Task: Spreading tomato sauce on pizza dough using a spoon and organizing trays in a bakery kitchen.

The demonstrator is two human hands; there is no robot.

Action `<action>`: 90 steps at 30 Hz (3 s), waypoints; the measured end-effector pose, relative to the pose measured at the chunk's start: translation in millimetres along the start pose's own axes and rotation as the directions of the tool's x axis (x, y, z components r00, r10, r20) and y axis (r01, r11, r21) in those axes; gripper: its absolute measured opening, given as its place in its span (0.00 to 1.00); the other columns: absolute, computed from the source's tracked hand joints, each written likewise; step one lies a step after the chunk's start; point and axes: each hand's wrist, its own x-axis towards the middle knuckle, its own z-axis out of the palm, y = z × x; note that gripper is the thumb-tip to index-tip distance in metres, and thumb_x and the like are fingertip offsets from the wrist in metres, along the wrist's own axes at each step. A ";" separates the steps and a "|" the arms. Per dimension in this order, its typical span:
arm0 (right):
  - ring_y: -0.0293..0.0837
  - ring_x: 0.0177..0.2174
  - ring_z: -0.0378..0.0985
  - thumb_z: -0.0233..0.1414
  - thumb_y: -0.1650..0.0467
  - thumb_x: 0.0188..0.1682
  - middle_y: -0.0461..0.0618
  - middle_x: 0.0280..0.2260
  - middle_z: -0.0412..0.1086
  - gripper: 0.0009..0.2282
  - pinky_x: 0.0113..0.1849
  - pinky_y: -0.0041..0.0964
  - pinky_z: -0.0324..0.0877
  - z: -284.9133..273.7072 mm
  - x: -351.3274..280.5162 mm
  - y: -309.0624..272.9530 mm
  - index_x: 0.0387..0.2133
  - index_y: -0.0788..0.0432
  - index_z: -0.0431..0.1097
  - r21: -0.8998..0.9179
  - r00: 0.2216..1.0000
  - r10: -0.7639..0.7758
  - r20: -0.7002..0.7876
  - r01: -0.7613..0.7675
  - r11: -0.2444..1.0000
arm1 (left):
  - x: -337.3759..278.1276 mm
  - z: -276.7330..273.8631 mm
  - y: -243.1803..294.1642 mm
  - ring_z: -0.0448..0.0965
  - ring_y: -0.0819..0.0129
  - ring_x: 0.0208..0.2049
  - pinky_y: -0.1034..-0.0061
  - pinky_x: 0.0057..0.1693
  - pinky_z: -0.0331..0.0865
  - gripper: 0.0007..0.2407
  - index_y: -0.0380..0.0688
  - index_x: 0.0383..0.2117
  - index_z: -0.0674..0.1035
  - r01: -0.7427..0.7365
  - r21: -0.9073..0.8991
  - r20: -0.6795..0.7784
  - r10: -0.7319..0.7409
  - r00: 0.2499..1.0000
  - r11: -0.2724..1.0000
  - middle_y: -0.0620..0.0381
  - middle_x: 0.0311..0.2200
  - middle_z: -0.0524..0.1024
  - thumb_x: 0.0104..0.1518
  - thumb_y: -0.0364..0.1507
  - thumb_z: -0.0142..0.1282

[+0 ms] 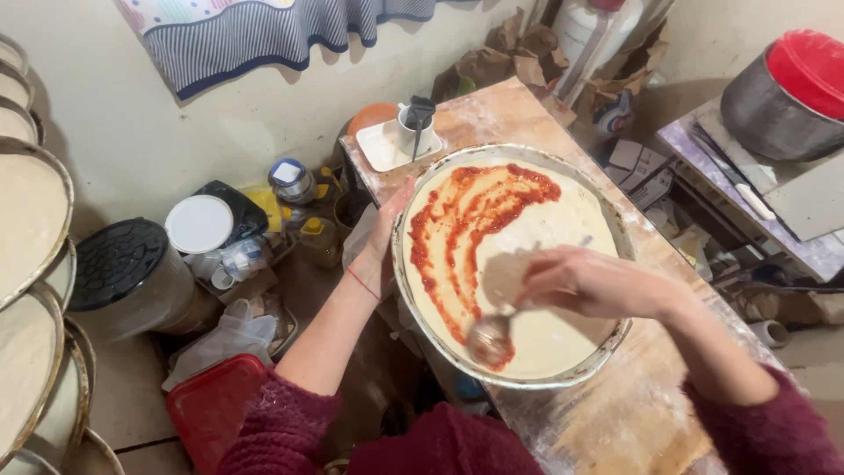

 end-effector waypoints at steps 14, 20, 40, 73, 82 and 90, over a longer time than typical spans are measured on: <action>0.53 0.42 0.79 0.53 0.75 0.54 0.56 0.43 0.75 0.12 0.45 0.47 0.76 9.9 -6.3 17.9 0.51 0.58 0.75 -0.062 0.562 0.340 -0.754 -0.576 0.815 | -17.1 16.0 -0.5 0.81 0.63 0.48 0.70 0.53 0.77 0.24 0.33 0.58 0.72 0.002 0.040 0.014 -0.003 1.000 0.999 0.45 0.50 0.78 0.69 0.44 0.43; 0.47 0.39 0.81 0.51 0.71 0.50 0.51 0.46 0.76 0.15 0.40 0.38 0.80 41.9 -14.3 17.1 0.50 0.52 0.75 0.127 0.826 0.298 -0.478 -0.271 0.954 | -19.4 -5.2 2.1 0.81 0.62 0.50 0.69 0.55 0.77 0.24 0.32 0.58 0.72 -0.056 0.002 0.022 0.056 0.998 0.998 0.43 0.52 0.77 0.70 0.43 0.44; 0.55 0.36 0.77 0.55 0.75 0.35 0.53 0.30 0.74 0.10 0.36 0.52 0.71 180.7 60.4 204.0 0.31 0.54 0.77 -0.359 0.905 0.257 -0.338 -0.377 0.854 | -165.5 -78.9 3.2 0.66 0.57 0.67 0.60 0.71 0.63 0.32 0.41 0.70 0.61 -0.685 0.393 -0.320 0.790 0.524 0.613 0.51 0.68 0.63 0.67 0.50 0.45; 0.46 0.44 0.74 0.56 0.78 0.42 0.49 0.42 0.76 0.21 0.48 0.46 0.66 6.3 -38.1 58.8 0.50 0.52 0.77 -0.675 0.767 -0.141 -0.626 -0.442 0.590 | -109.3 -15.4 -30.3 0.72 0.52 0.60 0.57 0.63 0.69 0.30 0.37 0.67 0.61 -0.423 0.088 -0.280 0.430 0.858 0.902 0.42 0.63 0.67 0.68 0.48 0.35; 0.46 0.46 0.74 0.56 0.75 0.47 0.48 0.42 0.75 0.14 0.48 0.42 0.67 3.8 -6.1 109.5 0.46 0.48 0.78 -0.425 0.790 -0.149 -0.594 -0.151 0.893 | -124.0 -11.4 -20.0 0.75 0.53 0.57 0.58 0.59 0.72 0.31 0.33 0.65 0.65 -0.364 0.031 -0.216 0.362 0.907 0.931 0.41 0.60 0.71 0.67 0.49 0.40; 0.48 0.47 0.73 0.54 0.71 0.51 0.49 0.45 0.74 0.14 0.50 0.46 0.65 -37.1 61.8 101.2 0.50 0.49 0.76 -0.382 0.824 -0.204 -0.528 -0.016 0.924 | -123.6 -9.6 -20.2 0.77 0.55 0.53 0.61 0.57 0.73 0.29 0.35 0.62 0.69 -0.192 -0.095 -0.251 0.164 0.954 0.977 0.43 0.56 0.74 0.65 0.49 0.44</action>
